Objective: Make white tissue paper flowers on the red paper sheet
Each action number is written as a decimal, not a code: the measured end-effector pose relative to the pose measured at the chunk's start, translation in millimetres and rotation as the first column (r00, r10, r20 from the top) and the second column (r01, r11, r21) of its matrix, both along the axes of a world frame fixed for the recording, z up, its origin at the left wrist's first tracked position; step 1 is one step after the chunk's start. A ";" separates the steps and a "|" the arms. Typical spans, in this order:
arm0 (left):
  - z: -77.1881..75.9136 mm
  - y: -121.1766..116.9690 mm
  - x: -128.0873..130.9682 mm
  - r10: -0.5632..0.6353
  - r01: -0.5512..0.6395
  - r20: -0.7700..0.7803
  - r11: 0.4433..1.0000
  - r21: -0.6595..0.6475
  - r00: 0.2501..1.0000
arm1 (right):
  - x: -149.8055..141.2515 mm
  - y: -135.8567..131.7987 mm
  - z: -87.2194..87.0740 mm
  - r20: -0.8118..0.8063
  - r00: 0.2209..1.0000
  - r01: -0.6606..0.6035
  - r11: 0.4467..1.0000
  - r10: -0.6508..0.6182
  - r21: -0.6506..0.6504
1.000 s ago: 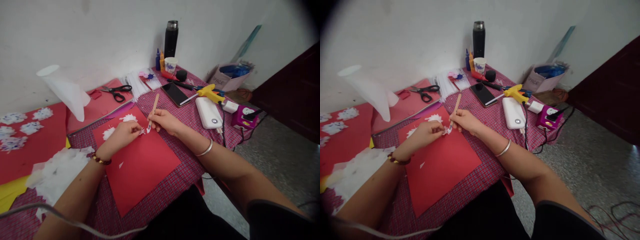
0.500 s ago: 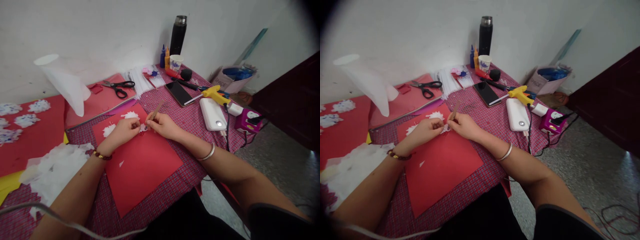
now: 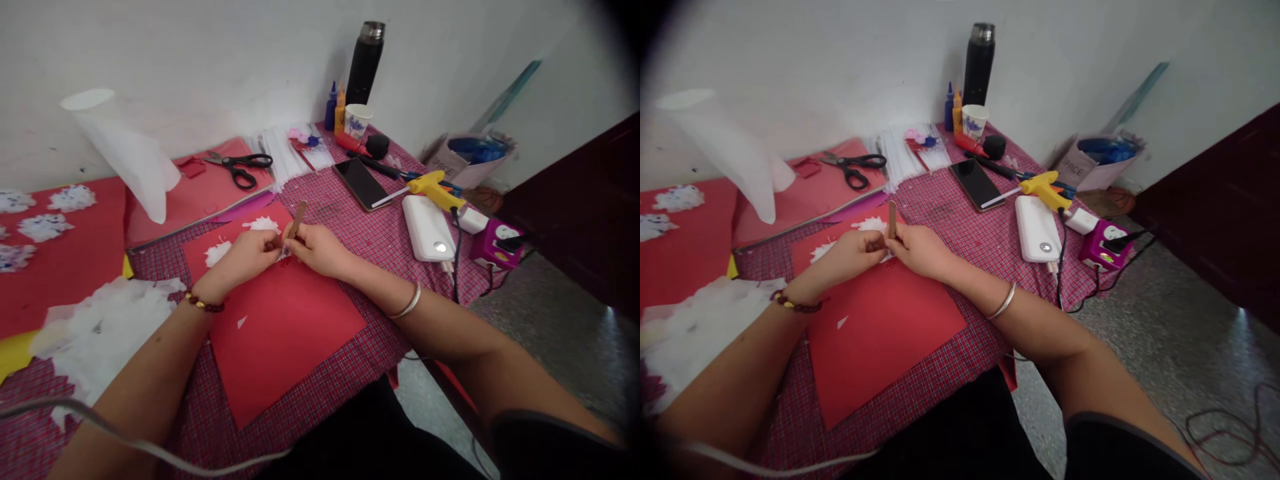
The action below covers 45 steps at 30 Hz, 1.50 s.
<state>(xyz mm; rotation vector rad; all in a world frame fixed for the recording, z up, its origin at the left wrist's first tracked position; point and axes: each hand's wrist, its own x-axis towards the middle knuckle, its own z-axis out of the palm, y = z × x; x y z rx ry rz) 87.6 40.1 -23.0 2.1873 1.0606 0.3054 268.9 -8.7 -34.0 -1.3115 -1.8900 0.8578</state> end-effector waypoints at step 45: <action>54.1 -30.8 -155.3 0.498 -0.488 0.034 0.860 -0.147 0.867 | -3.4 -24.5 0.1 -0.567 0.811 -0.138 0.897 -0.140 -0.420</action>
